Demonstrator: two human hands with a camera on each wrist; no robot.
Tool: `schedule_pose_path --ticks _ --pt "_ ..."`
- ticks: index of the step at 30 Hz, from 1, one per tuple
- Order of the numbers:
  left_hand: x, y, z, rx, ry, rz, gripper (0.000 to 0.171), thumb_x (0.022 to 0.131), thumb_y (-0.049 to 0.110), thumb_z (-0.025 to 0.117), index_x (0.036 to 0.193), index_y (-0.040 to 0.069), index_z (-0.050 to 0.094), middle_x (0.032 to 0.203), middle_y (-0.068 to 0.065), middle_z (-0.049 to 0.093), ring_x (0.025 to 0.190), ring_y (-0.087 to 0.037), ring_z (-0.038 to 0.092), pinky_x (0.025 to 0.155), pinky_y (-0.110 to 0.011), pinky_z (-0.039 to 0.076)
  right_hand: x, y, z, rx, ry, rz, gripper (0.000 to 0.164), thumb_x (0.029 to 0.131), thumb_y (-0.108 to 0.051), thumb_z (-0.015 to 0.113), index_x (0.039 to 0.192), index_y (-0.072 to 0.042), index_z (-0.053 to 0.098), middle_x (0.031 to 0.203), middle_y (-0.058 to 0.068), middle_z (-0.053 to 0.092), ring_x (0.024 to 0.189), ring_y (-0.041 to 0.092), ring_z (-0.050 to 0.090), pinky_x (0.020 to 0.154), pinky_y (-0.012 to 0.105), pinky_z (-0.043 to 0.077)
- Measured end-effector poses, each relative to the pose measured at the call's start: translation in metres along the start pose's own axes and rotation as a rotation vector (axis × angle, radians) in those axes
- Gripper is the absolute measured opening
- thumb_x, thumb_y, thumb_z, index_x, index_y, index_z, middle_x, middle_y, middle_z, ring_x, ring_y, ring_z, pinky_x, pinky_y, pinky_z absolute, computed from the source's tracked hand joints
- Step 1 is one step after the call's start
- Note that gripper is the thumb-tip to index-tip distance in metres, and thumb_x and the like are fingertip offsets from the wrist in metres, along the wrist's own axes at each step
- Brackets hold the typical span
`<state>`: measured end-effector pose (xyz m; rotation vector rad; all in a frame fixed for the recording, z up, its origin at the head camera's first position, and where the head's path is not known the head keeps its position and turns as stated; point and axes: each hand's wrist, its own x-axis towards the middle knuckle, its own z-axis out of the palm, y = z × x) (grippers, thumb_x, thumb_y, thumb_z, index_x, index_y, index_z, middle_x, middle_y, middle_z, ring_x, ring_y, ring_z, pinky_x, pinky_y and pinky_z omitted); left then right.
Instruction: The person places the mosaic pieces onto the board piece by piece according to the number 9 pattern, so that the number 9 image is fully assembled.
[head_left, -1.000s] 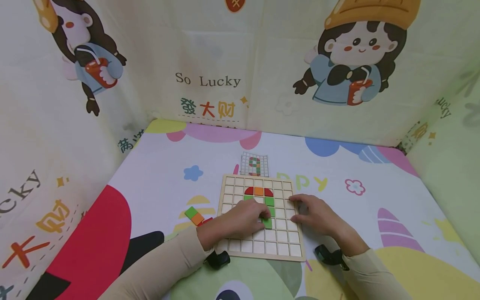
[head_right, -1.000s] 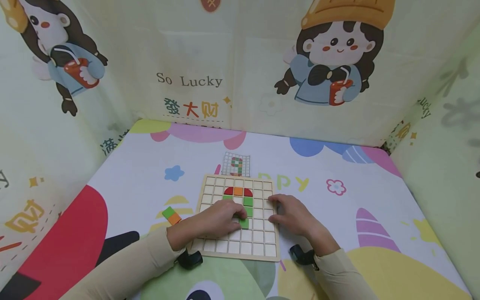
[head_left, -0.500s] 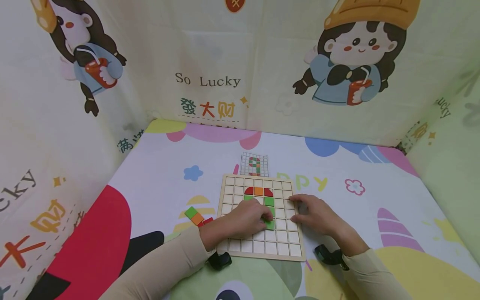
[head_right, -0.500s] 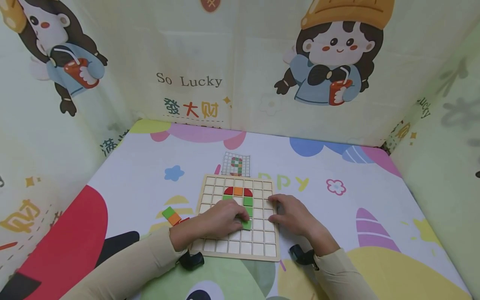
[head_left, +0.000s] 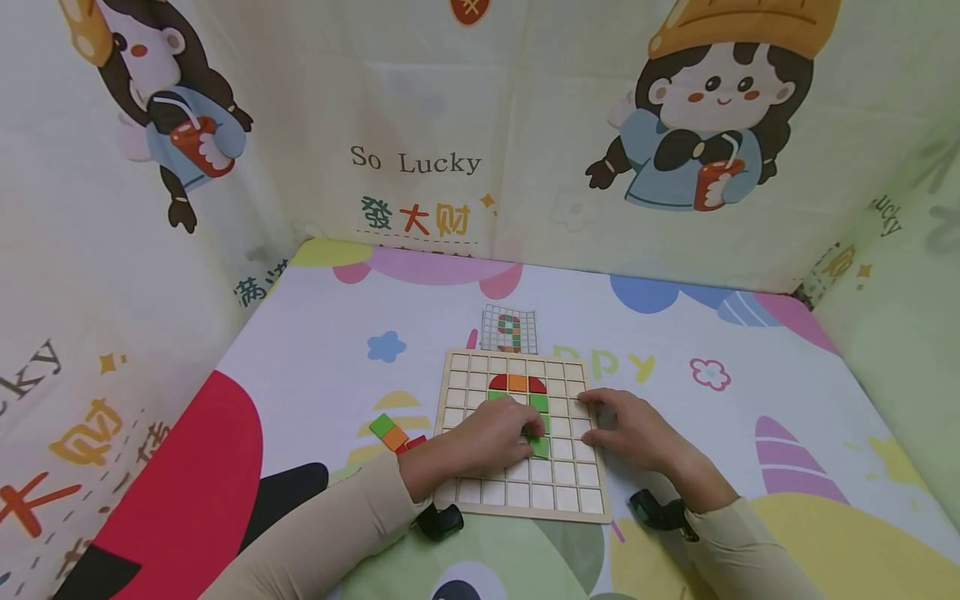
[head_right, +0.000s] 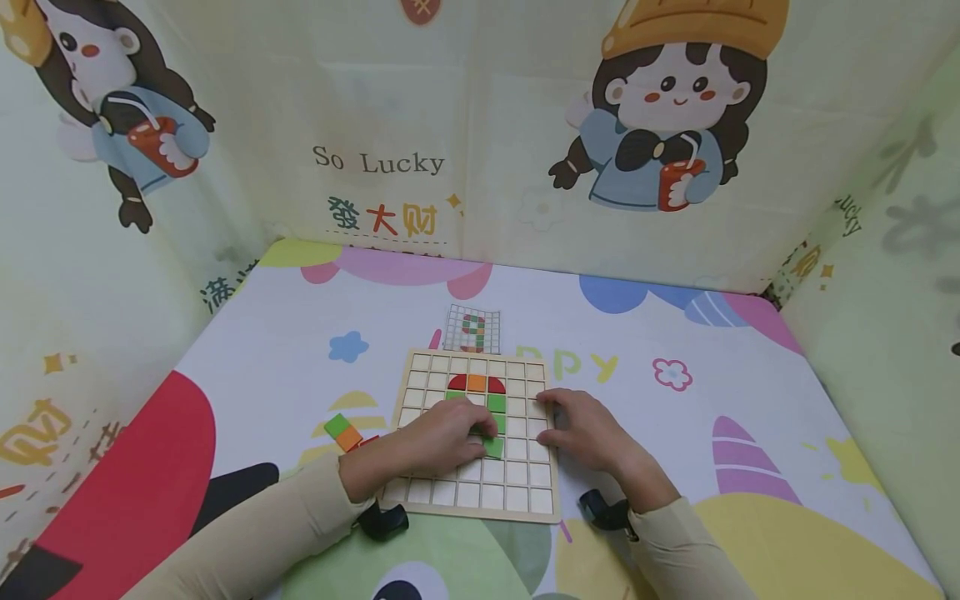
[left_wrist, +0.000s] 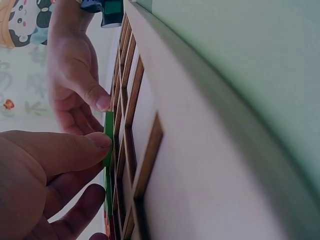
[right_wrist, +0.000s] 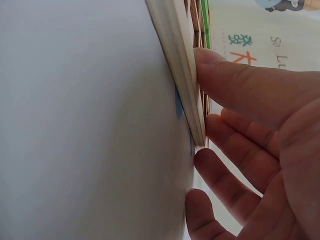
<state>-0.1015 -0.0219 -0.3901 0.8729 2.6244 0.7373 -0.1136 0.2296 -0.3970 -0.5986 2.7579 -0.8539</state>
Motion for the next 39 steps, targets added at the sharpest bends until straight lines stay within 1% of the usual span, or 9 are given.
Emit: schedule_pose_path --ticks 10,19,30,33,36,39 --pt "0.0012 0.0004 0.0001 -0.005 0.002 -0.029 0.015 0.090 0.017 0.075 0.104 0.016 0.071 0.094 0.011 0.065 0.095 -0.010 0.055 0.087 -0.026 0.048 -0.0001 -0.0003 0.0001 -0.011 0.001 -0.004 0.052 0.085 -0.017 0.079 0.131 -0.001 0.061 0.131 0.017 0.060 0.123 0.039 0.053 0.100 0.057 0.042" --pt "0.0024 0.0014 0.0008 0.002 0.001 -0.007 0.013 0.089 0.015 0.075 0.102 0.015 0.071 0.093 0.010 0.065 0.094 -0.009 0.055 0.085 -0.024 0.048 -0.0002 0.0008 0.0002 -0.009 -0.001 -0.002 0.052 0.086 -0.018 0.079 0.131 -0.001 0.061 0.130 0.016 0.060 0.122 0.038 0.053 0.098 0.056 0.043" --pt "0.0021 0.0029 0.0003 -0.004 -0.006 -0.009 0.013 0.090 0.016 0.075 0.102 0.016 0.072 0.093 0.010 0.065 0.094 -0.010 0.054 0.085 -0.024 0.047 0.0004 -0.0002 -0.0007 -0.013 -0.001 -0.003 0.052 0.086 -0.018 0.079 0.131 -0.001 0.061 0.131 0.017 0.060 0.122 0.039 0.053 0.099 0.056 0.043" --pt "0.0018 0.0020 0.0001 -0.029 -0.013 -0.015 0.013 0.090 0.016 0.075 0.102 0.017 0.071 0.094 0.011 0.065 0.096 -0.010 0.054 0.086 -0.025 0.047 0.0004 -0.0008 -0.0008 -0.016 -0.002 0.001 0.052 0.086 -0.018 0.079 0.131 -0.002 0.061 0.130 0.017 0.060 0.122 0.039 0.053 0.098 0.056 0.043" --pt "0.0016 0.0001 -0.0008 -0.084 -0.027 -0.024 0.014 0.089 0.015 0.074 0.103 0.016 0.072 0.096 0.012 0.066 0.099 -0.009 0.054 0.089 -0.024 0.047 0.0004 -0.0009 -0.0008 -0.017 -0.006 0.003 0.052 0.086 -0.018 0.079 0.132 -0.002 0.061 0.131 0.017 0.060 0.121 0.038 0.053 0.098 0.056 0.043" --pt "0.0019 -0.0031 -0.0015 -0.131 -0.037 -0.015 0.015 0.088 0.013 0.074 0.103 0.016 0.073 0.096 0.013 0.068 0.099 -0.007 0.055 0.090 -0.023 0.046 0.0003 -0.0013 -0.0011 -0.014 -0.008 0.006 0.052 0.086 -0.018 0.079 0.132 -0.002 0.060 0.131 0.017 0.060 0.121 0.038 0.053 0.098 0.056 0.043"
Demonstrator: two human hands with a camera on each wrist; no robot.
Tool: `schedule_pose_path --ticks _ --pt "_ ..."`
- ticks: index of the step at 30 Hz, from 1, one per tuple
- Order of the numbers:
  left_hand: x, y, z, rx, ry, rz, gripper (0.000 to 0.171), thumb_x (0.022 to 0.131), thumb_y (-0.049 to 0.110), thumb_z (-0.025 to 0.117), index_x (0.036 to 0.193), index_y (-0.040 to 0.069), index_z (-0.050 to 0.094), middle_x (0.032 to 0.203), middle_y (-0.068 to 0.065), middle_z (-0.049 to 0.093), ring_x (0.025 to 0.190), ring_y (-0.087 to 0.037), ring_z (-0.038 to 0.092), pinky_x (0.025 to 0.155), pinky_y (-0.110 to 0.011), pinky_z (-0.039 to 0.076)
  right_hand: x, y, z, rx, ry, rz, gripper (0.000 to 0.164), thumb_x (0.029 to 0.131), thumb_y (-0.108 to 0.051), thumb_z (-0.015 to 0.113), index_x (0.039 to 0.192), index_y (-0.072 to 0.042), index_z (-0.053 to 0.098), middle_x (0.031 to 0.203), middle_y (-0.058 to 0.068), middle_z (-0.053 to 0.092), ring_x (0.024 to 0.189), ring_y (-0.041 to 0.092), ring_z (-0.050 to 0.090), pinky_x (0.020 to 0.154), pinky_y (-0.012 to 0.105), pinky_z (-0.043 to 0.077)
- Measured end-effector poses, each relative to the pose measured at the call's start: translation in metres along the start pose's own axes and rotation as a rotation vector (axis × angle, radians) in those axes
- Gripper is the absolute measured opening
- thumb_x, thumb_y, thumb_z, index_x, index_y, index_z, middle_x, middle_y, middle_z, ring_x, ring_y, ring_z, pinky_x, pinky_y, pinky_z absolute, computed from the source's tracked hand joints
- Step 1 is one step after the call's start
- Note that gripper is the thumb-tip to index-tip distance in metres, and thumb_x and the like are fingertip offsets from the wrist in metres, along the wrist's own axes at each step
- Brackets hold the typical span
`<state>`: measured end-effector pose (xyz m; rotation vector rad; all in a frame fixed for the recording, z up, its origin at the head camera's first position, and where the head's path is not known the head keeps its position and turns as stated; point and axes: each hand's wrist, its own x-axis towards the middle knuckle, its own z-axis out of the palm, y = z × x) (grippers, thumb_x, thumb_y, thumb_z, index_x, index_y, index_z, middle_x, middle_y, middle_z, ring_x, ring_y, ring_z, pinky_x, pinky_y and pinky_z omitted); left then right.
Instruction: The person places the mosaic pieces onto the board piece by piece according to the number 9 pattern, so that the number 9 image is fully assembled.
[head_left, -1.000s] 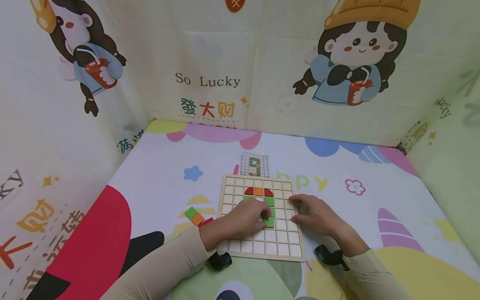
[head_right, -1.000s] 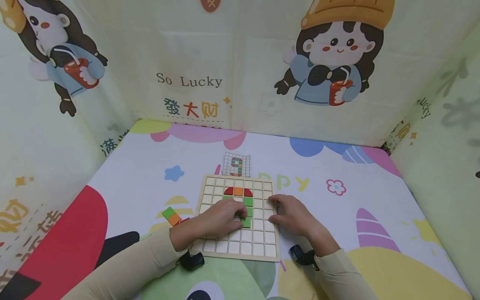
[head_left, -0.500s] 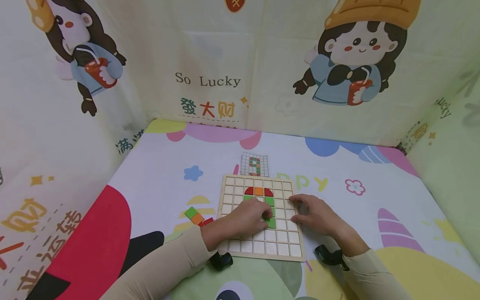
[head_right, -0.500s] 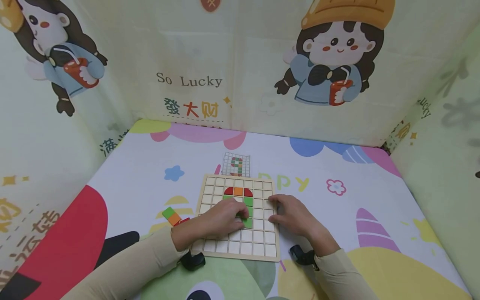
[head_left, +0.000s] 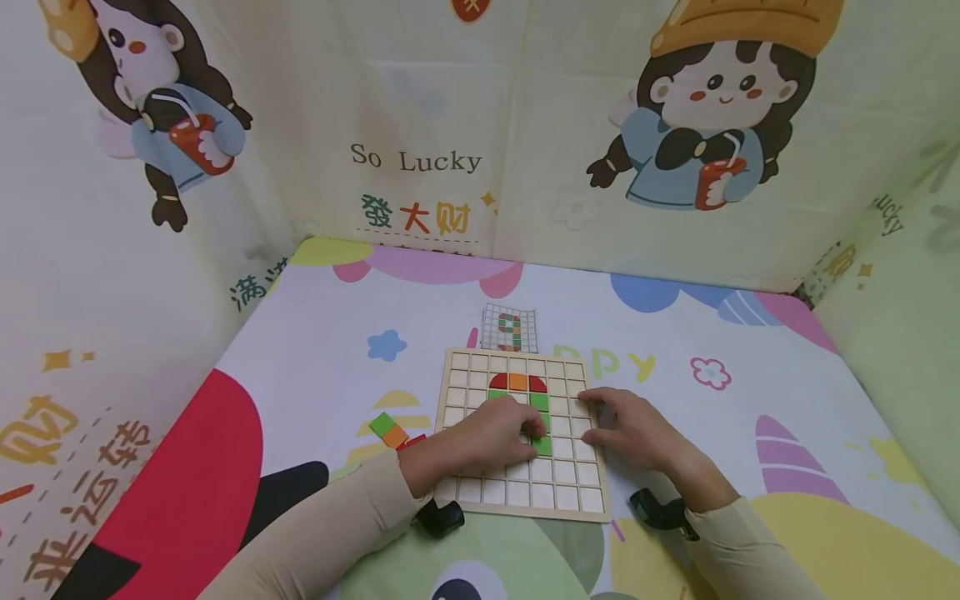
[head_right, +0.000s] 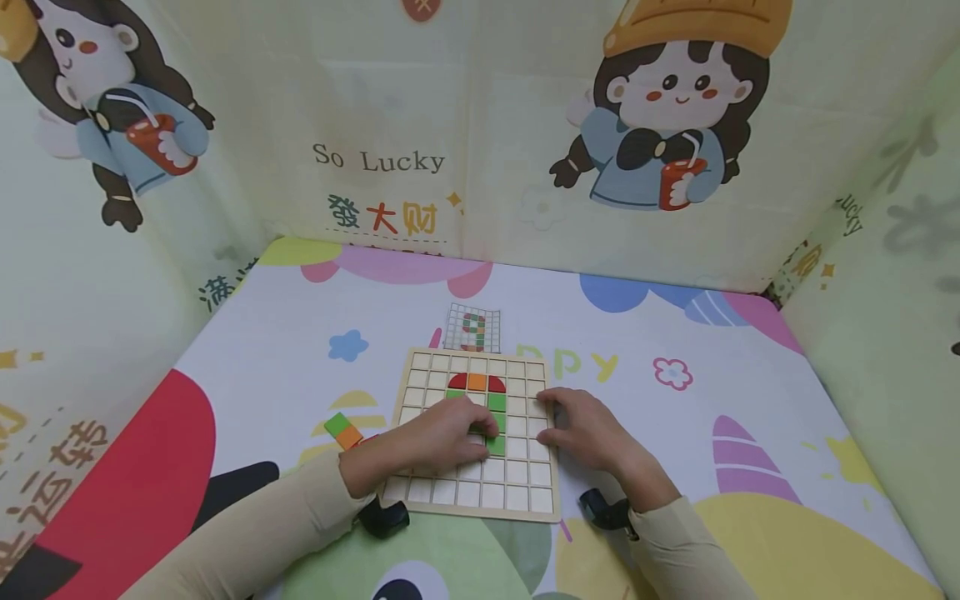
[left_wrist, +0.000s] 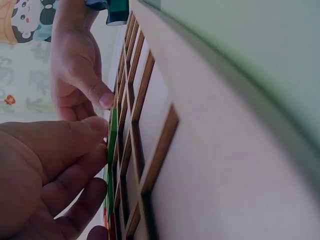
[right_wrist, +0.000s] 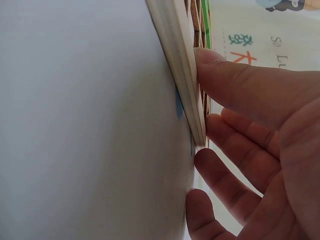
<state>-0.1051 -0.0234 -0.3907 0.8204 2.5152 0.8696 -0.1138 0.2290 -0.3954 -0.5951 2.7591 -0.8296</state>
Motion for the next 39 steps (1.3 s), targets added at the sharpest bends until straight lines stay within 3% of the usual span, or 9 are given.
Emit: schedule_pose_path --ticks 12,20,25,33,39 --pt "0.001 -0.005 -0.002 -0.040 -0.023 0.034 0.020 0.086 0.015 0.077 0.106 0.014 0.075 0.097 0.014 0.068 0.097 -0.004 0.058 0.088 -0.021 0.046 0.001 0.001 0.001 0.004 0.005 -0.001 0.052 0.085 -0.016 0.079 0.131 -0.001 0.061 0.131 0.017 0.060 0.124 0.040 0.052 0.102 0.058 0.039" --pt "-0.001 -0.008 -0.008 -0.088 -0.119 0.035 0.033 0.087 0.022 0.081 0.118 0.018 0.073 0.109 0.018 0.067 0.107 0.000 0.057 0.096 -0.022 0.044 0.001 0.001 0.002 0.000 0.007 0.001 0.052 0.085 -0.018 0.080 0.131 -0.001 0.061 0.130 0.017 0.061 0.123 0.039 0.053 0.101 0.057 0.040" --pt "-0.005 -0.009 -0.016 -0.142 -0.136 0.040 0.036 0.087 0.026 0.080 0.122 0.020 0.072 0.115 0.017 0.066 0.110 -0.002 0.056 0.096 -0.024 0.044 0.001 0.001 0.002 0.001 0.011 0.009 0.052 0.084 -0.017 0.080 0.131 -0.001 0.062 0.131 0.017 0.061 0.124 0.040 0.052 0.102 0.058 0.040" --pt "-0.013 -0.015 -0.030 -0.170 -0.118 0.077 0.047 0.087 0.033 0.079 0.132 0.023 0.067 0.126 0.010 0.063 0.103 -0.013 0.056 0.086 -0.028 0.048 0.000 0.001 0.002 0.014 0.006 0.020 0.053 0.084 -0.015 0.079 0.131 0.000 0.061 0.132 0.019 0.060 0.125 0.042 0.051 0.102 0.059 0.039" --pt "-0.024 -0.019 -0.044 -0.162 -0.062 0.031 0.050 0.086 0.033 0.081 0.132 0.021 0.066 0.129 0.007 0.062 0.118 -0.016 0.055 0.095 -0.034 0.048 0.001 0.001 0.002 0.013 0.001 0.016 0.053 0.084 -0.016 0.080 0.131 0.000 0.060 0.132 0.019 0.059 0.126 0.042 0.050 0.102 0.059 0.038"
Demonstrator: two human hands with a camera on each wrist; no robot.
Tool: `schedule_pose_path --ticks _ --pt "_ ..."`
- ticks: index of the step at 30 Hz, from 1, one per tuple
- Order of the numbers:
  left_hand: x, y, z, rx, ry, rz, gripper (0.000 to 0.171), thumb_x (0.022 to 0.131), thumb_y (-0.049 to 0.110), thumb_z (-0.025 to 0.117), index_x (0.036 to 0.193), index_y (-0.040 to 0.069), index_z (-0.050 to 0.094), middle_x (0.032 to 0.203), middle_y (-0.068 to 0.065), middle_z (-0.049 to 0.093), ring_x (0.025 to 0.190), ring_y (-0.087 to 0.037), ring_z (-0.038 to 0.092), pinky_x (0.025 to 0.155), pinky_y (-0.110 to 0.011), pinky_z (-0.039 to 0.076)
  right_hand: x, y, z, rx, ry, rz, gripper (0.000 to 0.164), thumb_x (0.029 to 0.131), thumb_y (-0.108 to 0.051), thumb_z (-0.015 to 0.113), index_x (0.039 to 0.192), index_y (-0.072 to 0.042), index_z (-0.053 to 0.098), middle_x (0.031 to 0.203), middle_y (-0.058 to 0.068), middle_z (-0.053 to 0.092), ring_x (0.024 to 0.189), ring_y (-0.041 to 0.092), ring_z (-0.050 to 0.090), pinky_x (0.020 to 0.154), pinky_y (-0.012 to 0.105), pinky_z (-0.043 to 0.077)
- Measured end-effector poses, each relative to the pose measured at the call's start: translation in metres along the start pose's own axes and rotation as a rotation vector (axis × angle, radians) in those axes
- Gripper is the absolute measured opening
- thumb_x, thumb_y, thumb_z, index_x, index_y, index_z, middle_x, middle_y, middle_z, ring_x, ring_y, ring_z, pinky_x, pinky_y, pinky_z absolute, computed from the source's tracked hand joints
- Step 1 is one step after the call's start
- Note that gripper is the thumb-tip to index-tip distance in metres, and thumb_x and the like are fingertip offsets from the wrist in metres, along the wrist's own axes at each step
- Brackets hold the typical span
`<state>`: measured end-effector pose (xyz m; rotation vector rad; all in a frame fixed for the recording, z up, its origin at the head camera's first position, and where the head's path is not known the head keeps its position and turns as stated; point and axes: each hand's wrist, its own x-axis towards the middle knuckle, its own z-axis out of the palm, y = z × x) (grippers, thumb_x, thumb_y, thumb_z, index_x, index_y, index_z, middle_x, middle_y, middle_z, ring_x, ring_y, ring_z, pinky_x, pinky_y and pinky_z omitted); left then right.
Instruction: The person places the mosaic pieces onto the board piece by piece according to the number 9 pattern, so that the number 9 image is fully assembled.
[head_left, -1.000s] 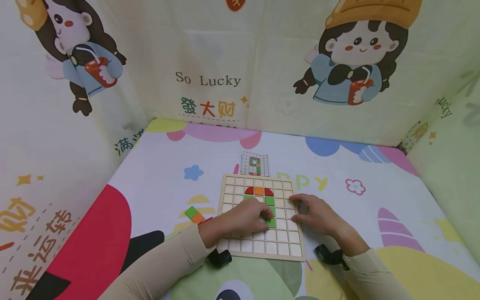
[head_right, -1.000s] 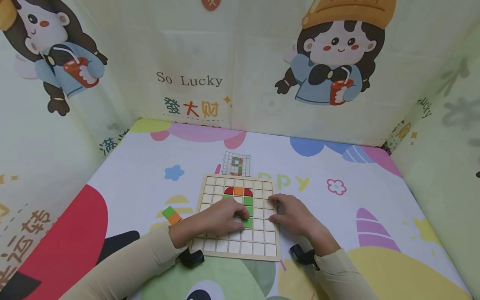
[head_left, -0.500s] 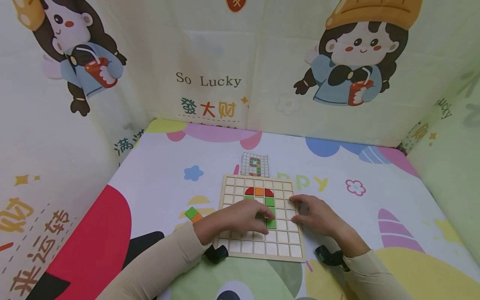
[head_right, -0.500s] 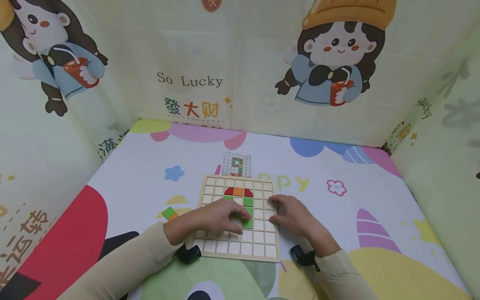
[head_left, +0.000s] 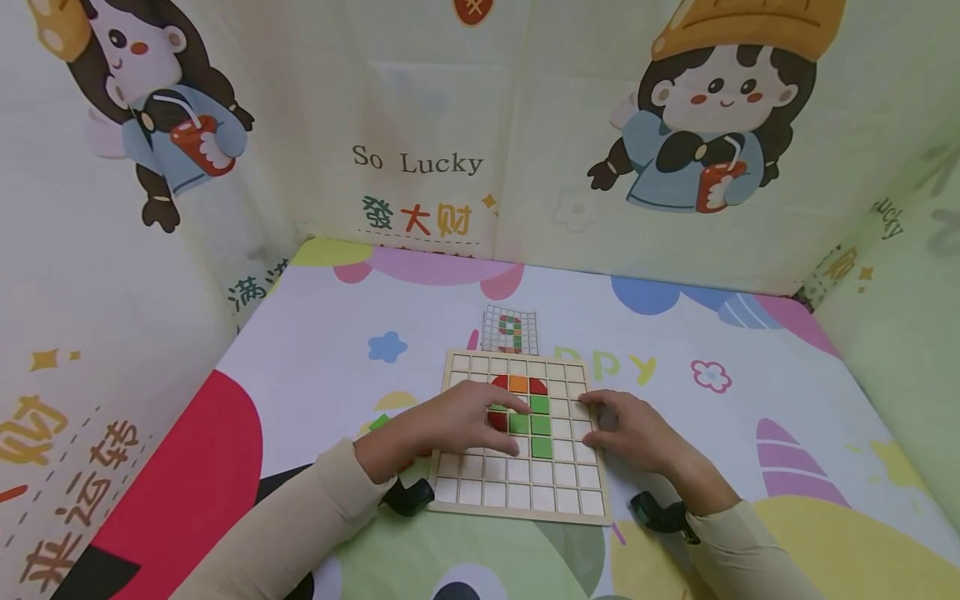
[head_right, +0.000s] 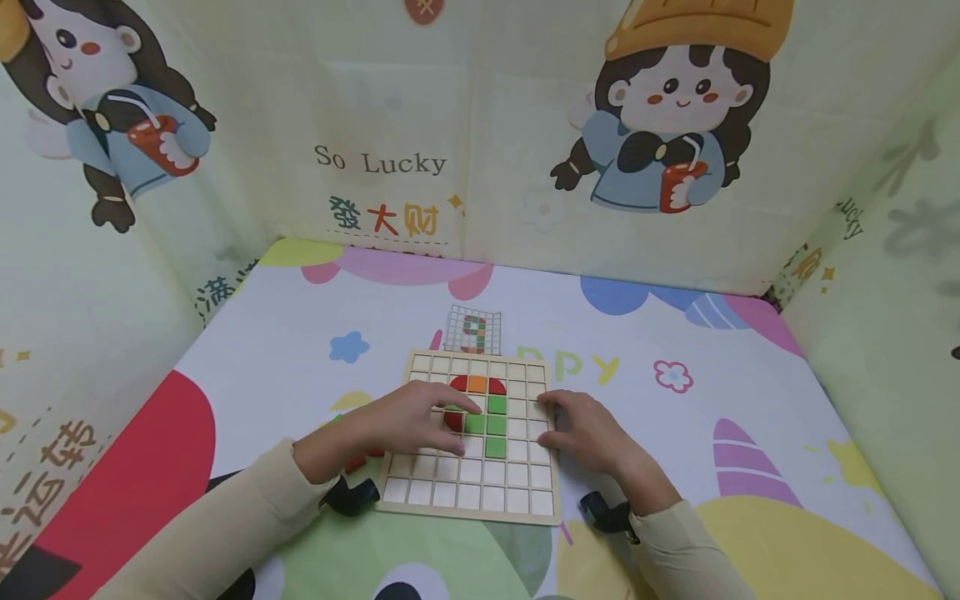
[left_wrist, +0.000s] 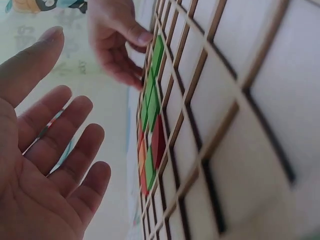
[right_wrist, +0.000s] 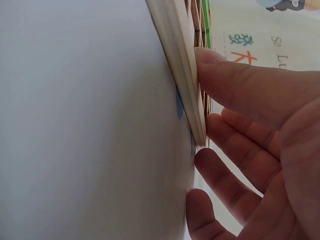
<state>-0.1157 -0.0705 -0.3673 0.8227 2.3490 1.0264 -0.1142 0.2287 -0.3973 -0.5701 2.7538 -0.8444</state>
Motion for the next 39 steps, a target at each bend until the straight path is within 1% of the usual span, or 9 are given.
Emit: schedule_pose_path --ticks 3,8,15,18,23,29,32,35,39 --pt "-0.007 -0.002 -0.006 -0.003 0.032 -0.011 0.051 0.086 0.031 0.081 0.132 0.018 0.066 0.132 0.006 0.062 0.124 -0.021 0.054 0.099 -0.039 0.047 0.000 0.000 0.000 0.001 0.002 0.005 0.053 0.084 -0.015 0.079 0.132 0.000 0.060 0.133 0.019 0.059 0.126 0.042 0.050 0.103 0.059 0.038" --pt "-0.016 -0.010 -0.014 -0.011 0.080 -0.033 0.050 0.086 0.030 0.081 0.132 0.016 0.067 0.134 0.002 0.061 0.124 -0.029 0.053 0.098 -0.043 0.048 0.000 0.000 0.000 0.002 0.003 -0.002 0.054 0.084 -0.015 0.080 0.132 0.000 0.060 0.133 0.019 0.059 0.126 0.042 0.050 0.103 0.059 0.038" --pt "-0.028 -0.021 -0.024 -0.013 0.146 -0.108 0.046 0.086 0.026 0.080 0.130 0.017 0.068 0.129 0.003 0.063 0.122 -0.027 0.052 0.093 -0.042 0.051 0.000 -0.002 -0.002 -0.007 0.011 -0.019 0.053 0.085 -0.016 0.080 0.132 0.000 0.060 0.132 0.018 0.059 0.125 0.041 0.051 0.101 0.058 0.040" --pt "-0.032 -0.024 -0.027 -0.007 0.161 -0.137 0.046 0.086 0.026 0.080 0.129 0.019 0.068 0.127 0.003 0.063 0.121 -0.030 0.052 0.089 -0.040 0.053 0.000 -0.001 -0.002 -0.003 0.009 -0.022 0.053 0.085 -0.017 0.080 0.132 0.000 0.060 0.132 0.018 0.059 0.125 0.041 0.051 0.101 0.057 0.040" --pt "-0.042 -0.032 -0.034 -0.005 0.181 -0.175 0.045 0.085 0.026 0.080 0.129 0.020 0.068 0.127 0.002 0.064 0.121 -0.033 0.051 0.087 -0.040 0.053 0.001 0.000 0.000 -0.005 0.005 -0.018 0.053 0.085 -0.017 0.080 0.132 0.000 0.060 0.133 0.018 0.059 0.126 0.041 0.051 0.102 0.058 0.040" --pt "-0.055 -0.044 -0.040 -0.002 0.218 -0.195 0.041 0.086 0.026 0.079 0.126 0.021 0.069 0.124 0.002 0.065 0.120 -0.037 0.052 0.088 -0.043 0.053 0.001 0.000 0.000 -0.003 0.006 -0.016 0.053 0.085 -0.017 0.080 0.132 0.000 0.061 0.132 0.018 0.060 0.125 0.041 0.051 0.101 0.057 0.040" --pt "-0.061 -0.049 -0.043 -0.001 0.232 -0.189 0.041 0.087 0.025 0.078 0.126 0.017 0.069 0.123 0.000 0.065 0.118 -0.035 0.054 0.090 -0.045 0.052 0.000 0.000 0.000 -0.003 0.008 -0.018 0.054 0.085 -0.017 0.080 0.132 0.000 0.061 0.132 0.018 0.060 0.125 0.041 0.051 0.101 0.058 0.040" --pt "-0.067 -0.054 -0.045 -0.010 0.244 -0.189 0.042 0.087 0.023 0.077 0.127 0.013 0.069 0.122 -0.002 0.066 0.115 -0.031 0.056 0.092 -0.045 0.051 0.000 0.000 0.001 0.004 0.008 -0.010 0.053 0.085 -0.016 0.080 0.132 -0.001 0.061 0.132 0.018 0.060 0.125 0.041 0.051 0.101 0.057 0.040" --pt "-0.075 -0.060 -0.046 -0.027 0.253 -0.192 0.041 0.088 0.021 0.077 0.126 0.011 0.068 0.122 -0.004 0.067 0.112 -0.028 0.060 0.094 -0.044 0.051 0.000 0.001 0.001 0.010 0.005 -0.002 0.053 0.085 -0.016 0.079 0.132 -0.001 0.061 0.132 0.018 0.059 0.124 0.040 0.051 0.100 0.057 0.041"
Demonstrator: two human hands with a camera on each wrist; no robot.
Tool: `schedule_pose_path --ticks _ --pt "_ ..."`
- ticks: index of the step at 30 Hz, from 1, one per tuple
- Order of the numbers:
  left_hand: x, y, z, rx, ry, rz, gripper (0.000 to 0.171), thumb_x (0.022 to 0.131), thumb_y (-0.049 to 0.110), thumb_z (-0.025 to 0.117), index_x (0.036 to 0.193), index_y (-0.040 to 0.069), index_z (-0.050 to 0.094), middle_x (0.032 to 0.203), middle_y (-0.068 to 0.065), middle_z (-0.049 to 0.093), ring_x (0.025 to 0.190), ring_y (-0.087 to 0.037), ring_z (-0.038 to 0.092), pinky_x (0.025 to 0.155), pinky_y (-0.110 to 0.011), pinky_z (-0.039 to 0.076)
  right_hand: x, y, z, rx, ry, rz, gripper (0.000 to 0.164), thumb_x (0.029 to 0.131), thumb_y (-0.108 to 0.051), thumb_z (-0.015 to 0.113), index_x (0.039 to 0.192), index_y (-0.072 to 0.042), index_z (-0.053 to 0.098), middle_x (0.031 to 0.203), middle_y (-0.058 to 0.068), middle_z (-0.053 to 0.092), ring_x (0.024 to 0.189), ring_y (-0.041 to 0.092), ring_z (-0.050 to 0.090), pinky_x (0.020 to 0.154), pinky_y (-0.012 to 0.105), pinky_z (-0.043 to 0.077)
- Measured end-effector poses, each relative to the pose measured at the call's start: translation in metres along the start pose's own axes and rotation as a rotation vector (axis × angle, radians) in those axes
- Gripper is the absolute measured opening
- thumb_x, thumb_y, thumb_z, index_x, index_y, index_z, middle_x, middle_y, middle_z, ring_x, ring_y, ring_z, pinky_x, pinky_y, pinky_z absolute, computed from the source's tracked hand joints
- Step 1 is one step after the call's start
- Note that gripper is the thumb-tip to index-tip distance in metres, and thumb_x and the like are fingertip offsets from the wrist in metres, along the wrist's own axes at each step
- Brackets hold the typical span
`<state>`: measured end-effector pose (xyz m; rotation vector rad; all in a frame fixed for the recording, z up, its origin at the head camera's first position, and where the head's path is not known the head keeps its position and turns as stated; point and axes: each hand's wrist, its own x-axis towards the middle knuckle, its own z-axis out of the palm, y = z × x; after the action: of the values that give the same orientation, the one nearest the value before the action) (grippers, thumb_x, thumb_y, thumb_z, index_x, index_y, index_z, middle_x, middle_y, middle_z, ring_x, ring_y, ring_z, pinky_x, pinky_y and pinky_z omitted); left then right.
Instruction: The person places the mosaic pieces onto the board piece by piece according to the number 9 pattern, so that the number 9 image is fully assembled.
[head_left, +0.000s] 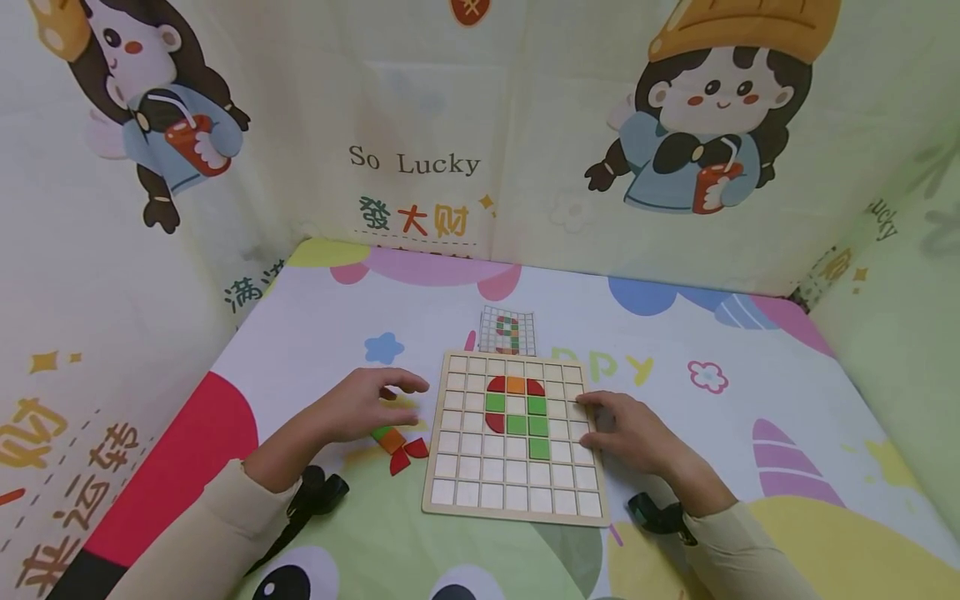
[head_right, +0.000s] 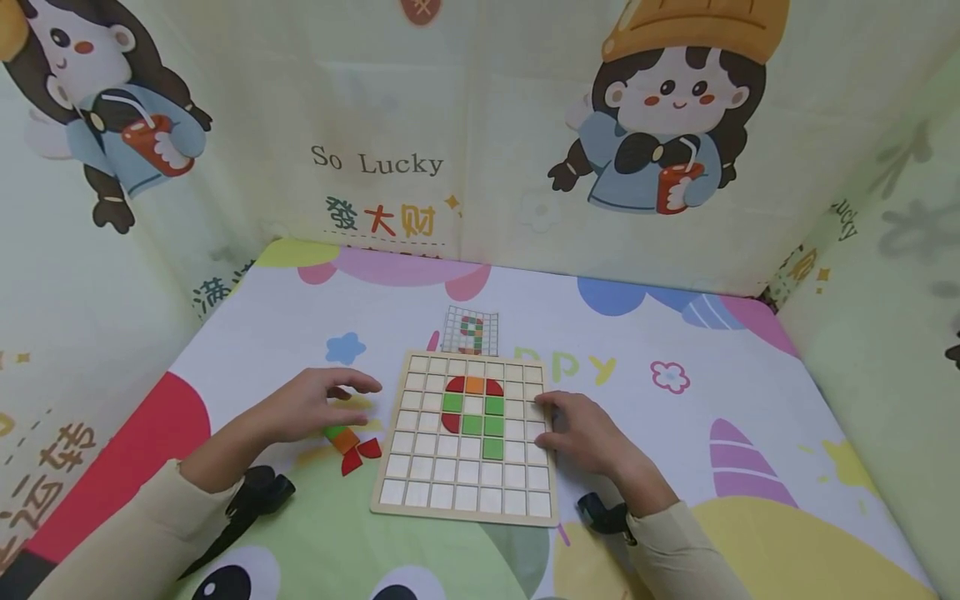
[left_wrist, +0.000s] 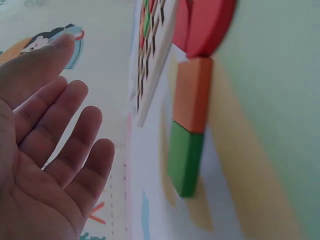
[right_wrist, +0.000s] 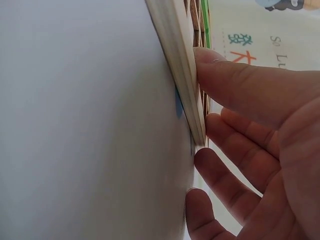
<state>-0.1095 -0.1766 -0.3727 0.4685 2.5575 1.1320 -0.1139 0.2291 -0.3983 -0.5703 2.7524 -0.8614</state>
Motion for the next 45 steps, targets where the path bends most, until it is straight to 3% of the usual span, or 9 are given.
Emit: schedule_pose_path --ticks 10,21,33,40,45 --pt "-0.016 -0.016 -0.004 -0.074 -0.012 -0.046 0.040 0.087 0.017 0.077 0.125 0.006 0.068 0.121 -0.009 0.065 0.108 -0.031 0.064 0.086 -0.040 0.056 0.000 0.002 0.001 -0.004 0.001 -0.001 0.053 0.085 -0.016 0.079 0.132 -0.001 0.061 0.131 0.017 0.060 0.124 0.040 0.051 0.101 0.057 0.040" --pt "-0.029 -0.026 -0.010 -0.050 -0.019 -0.044 0.033 0.085 0.018 0.080 0.115 0.007 0.071 0.108 -0.003 0.068 0.102 -0.025 0.063 0.084 -0.037 0.056 0.000 0.002 0.001 -0.014 0.007 -0.009 0.052 0.084 -0.016 0.079 0.131 -0.001 0.061 0.130 0.017 0.061 0.123 0.040 0.052 0.101 0.058 0.040" --pt "-0.033 -0.030 -0.013 -0.143 -0.156 -0.028 0.022 0.086 0.017 0.077 0.105 0.008 0.070 0.102 -0.002 0.067 0.096 -0.024 0.062 0.082 -0.034 0.054 -0.001 0.000 0.000 -0.011 0.011 -0.002 0.053 0.085 -0.016 0.080 0.132 -0.001 0.061 0.130 0.016 0.060 0.124 0.040 0.052 0.102 0.057 0.039" --pt "-0.032 -0.032 -0.011 -0.208 -0.303 0.019 0.017 0.088 0.013 0.076 0.103 0.006 0.071 0.098 -0.003 0.069 0.091 -0.025 0.066 0.079 -0.029 0.055 -0.001 -0.001 -0.001 -0.019 0.008 0.000 0.053 0.085 -0.017 0.080 0.131 -0.001 0.061 0.129 0.015 0.061 0.123 0.038 0.053 0.102 0.057 0.040" --pt "-0.030 -0.033 -0.009 -0.224 -0.346 0.039 0.018 0.087 0.012 0.076 0.103 0.004 0.071 0.096 -0.003 0.070 0.088 -0.025 0.067 0.077 -0.029 0.055 -0.001 0.000 -0.001 -0.021 0.003 0.000 0.053 0.084 -0.017 0.080 0.131 -0.001 0.061 0.129 0.016 0.061 0.123 0.039 0.053 0.102 0.057 0.040"
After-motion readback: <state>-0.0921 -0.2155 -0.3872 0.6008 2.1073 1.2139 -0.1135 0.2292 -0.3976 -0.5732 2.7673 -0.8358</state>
